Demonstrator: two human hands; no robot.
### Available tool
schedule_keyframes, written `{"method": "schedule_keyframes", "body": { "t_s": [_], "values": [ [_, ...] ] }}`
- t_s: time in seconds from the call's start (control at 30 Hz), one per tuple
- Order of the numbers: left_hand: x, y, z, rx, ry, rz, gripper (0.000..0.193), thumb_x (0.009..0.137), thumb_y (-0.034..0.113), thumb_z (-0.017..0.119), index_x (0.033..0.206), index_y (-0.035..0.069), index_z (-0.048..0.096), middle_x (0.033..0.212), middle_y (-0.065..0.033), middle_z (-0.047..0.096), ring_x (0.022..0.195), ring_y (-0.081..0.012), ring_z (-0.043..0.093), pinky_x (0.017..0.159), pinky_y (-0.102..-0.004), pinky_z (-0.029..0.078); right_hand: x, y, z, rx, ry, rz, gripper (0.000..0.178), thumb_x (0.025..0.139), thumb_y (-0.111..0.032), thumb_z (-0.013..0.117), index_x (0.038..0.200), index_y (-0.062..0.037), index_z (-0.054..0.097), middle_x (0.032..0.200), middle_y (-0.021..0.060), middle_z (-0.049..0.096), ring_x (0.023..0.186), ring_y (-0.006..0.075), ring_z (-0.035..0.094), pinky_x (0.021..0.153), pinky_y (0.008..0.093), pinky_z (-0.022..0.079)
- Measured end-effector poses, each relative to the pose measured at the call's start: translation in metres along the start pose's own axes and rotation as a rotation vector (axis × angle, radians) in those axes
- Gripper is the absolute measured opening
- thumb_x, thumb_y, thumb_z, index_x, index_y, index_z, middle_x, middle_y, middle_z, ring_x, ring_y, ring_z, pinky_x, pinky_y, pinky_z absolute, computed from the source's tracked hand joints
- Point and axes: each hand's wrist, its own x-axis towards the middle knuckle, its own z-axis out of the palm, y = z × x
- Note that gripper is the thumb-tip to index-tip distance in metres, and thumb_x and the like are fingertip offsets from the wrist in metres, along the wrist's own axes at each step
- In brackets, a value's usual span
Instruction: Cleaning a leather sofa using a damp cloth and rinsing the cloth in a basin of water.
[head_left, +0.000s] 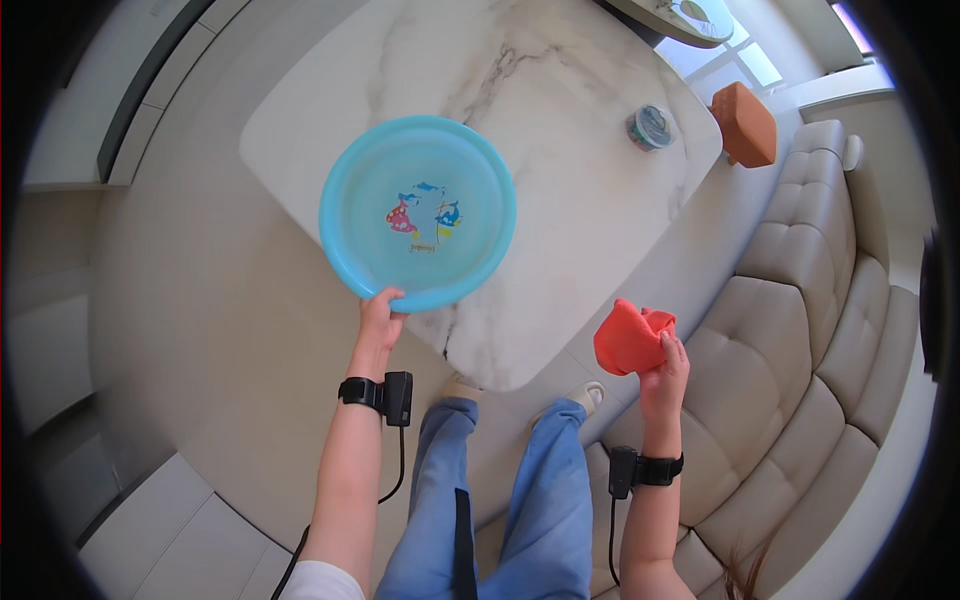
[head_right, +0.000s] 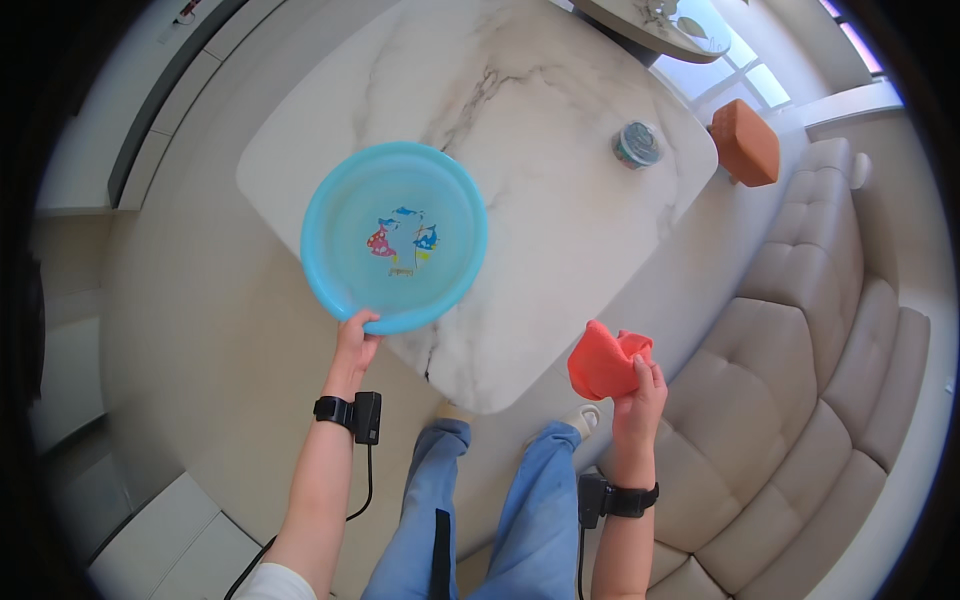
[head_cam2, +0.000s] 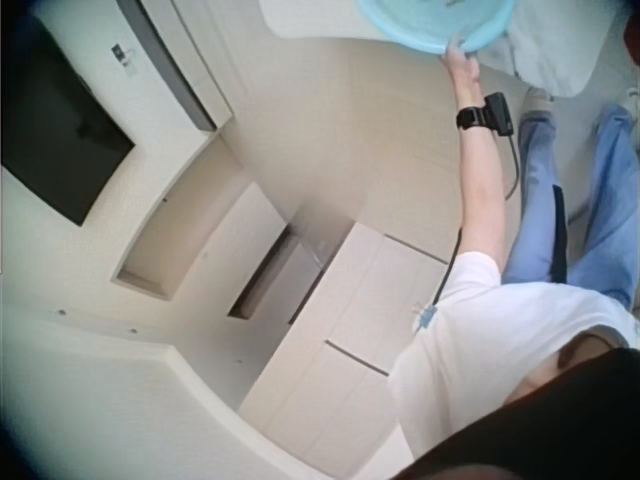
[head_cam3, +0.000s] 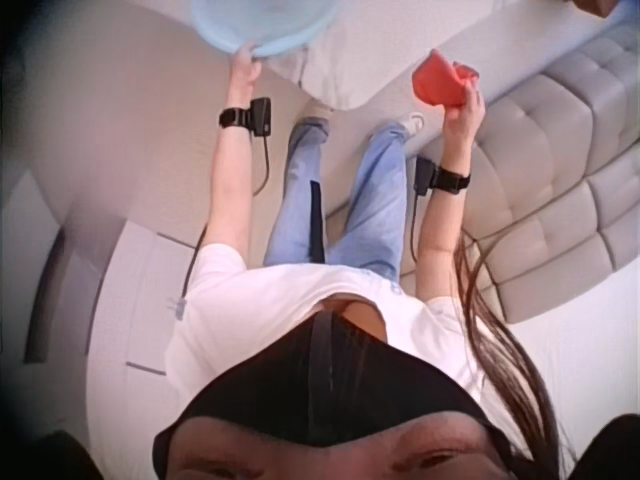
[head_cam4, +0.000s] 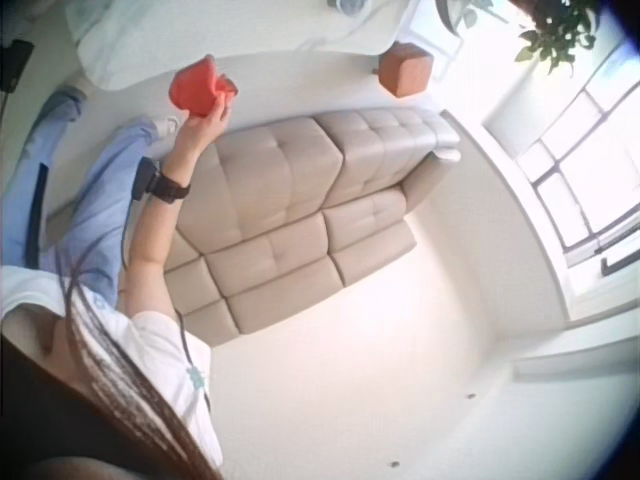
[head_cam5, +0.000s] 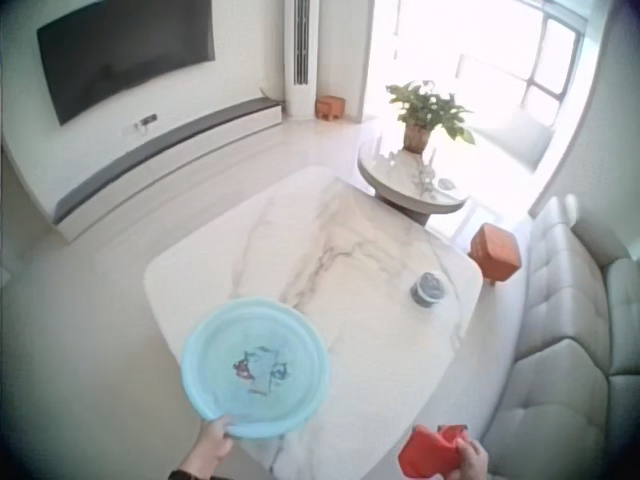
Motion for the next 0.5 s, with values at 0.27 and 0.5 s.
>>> {"method": "schedule_keyframes", "body": {
  "t_s": [0.27,0.5],
  "values": [
    [-0.049,0.004,0.039,0.029,-0.003,0.008,0.062,0.071,-0.010,0.051,0.130,0.004,0.037,0.116,-0.0140,0.049,0.102,-0.0307,0.055,0.077,-0.0449,0.052,-0.003,-0.013,-0.041,0.034,0.066,0.015,0.023,0.092,-0.016,0.053,0.106,0.0028,0.053,0.118,0.0155,0.059,0.102,0.0199,0.059,0.092,0.0341,0.046],
    [-0.116,0.013,0.103,0.146,-0.075,0.031,0.063,0.070,-0.010,0.050,0.130,0.006,0.038,0.114,-0.0127,0.050,0.100,-0.0300,0.056,0.074,-0.0438,0.053,-0.007,-0.068,-0.060,-0.022,0.061,0.000,0.021,0.092,-0.023,0.057,0.089,-0.0027,0.058,0.087,0.0054,0.062,0.080,0.0121,0.057,0.075,0.0260,0.046]
  ]
}}
